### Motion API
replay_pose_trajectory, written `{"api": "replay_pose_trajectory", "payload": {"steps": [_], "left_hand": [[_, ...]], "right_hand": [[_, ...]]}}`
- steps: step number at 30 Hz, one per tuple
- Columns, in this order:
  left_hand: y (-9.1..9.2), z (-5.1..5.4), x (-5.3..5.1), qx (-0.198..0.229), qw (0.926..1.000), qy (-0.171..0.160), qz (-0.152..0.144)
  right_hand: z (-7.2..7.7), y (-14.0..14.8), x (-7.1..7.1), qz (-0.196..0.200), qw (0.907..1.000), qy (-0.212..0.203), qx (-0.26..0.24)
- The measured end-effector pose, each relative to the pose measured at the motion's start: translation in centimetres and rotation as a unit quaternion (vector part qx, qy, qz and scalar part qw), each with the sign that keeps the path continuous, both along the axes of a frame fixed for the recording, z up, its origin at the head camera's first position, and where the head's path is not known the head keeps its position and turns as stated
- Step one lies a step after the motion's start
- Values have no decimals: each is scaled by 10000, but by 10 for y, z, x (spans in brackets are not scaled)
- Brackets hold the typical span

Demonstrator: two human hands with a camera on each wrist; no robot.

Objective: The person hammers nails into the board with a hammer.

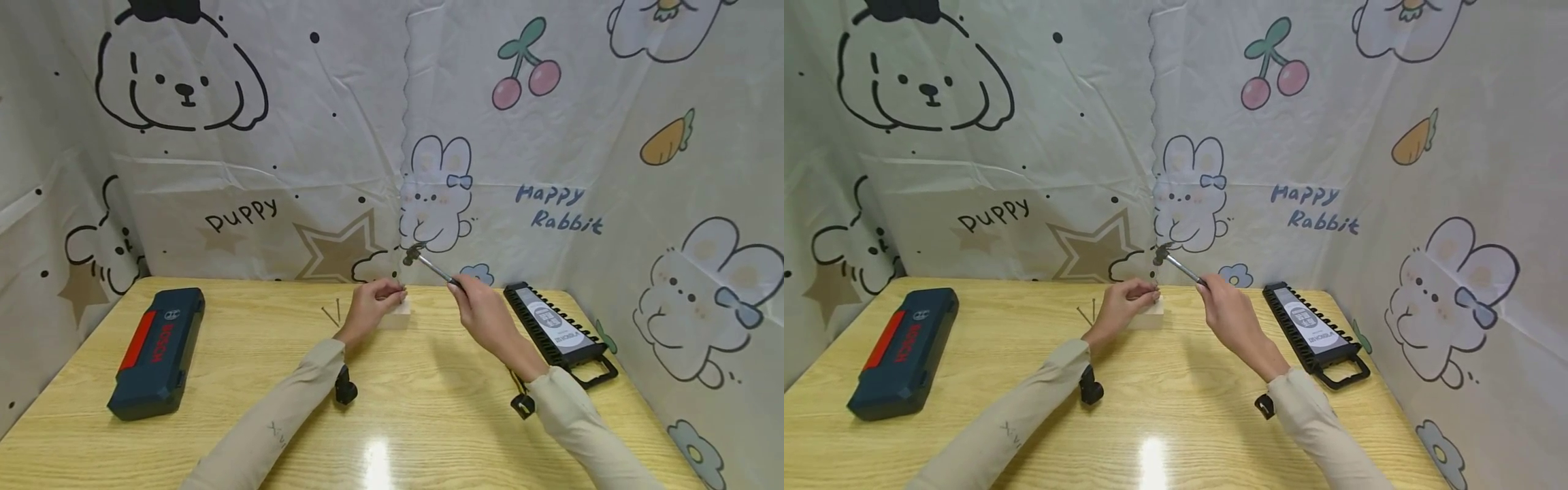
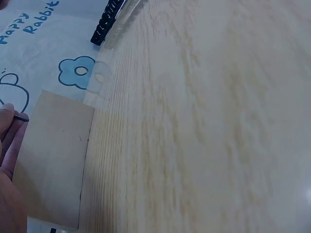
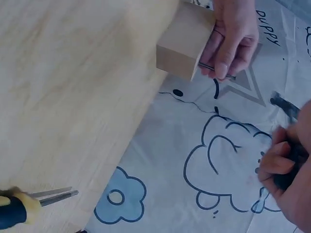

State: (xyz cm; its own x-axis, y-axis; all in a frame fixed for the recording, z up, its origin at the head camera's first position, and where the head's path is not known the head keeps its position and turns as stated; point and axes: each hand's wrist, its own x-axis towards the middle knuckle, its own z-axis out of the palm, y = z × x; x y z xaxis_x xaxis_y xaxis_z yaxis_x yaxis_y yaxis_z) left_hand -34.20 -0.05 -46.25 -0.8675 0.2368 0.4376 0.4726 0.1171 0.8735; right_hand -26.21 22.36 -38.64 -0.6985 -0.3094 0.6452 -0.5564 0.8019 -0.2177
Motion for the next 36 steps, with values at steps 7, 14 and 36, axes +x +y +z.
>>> {"api": "replay_pose_trajectory", "payload": {"steps": [7,14,36], "left_hand": [[1,-2,2,110,9999,80,-22],[4,-2,2,98,9999,48,-71],[0,-3,0,100,9999,94,-50]], "right_hand": [[-26,4,3,366,9991,-232,23],[-29,8,7,470,9976,-461,-197],[-26,0,2,520,9928,-1079,-90]]}}
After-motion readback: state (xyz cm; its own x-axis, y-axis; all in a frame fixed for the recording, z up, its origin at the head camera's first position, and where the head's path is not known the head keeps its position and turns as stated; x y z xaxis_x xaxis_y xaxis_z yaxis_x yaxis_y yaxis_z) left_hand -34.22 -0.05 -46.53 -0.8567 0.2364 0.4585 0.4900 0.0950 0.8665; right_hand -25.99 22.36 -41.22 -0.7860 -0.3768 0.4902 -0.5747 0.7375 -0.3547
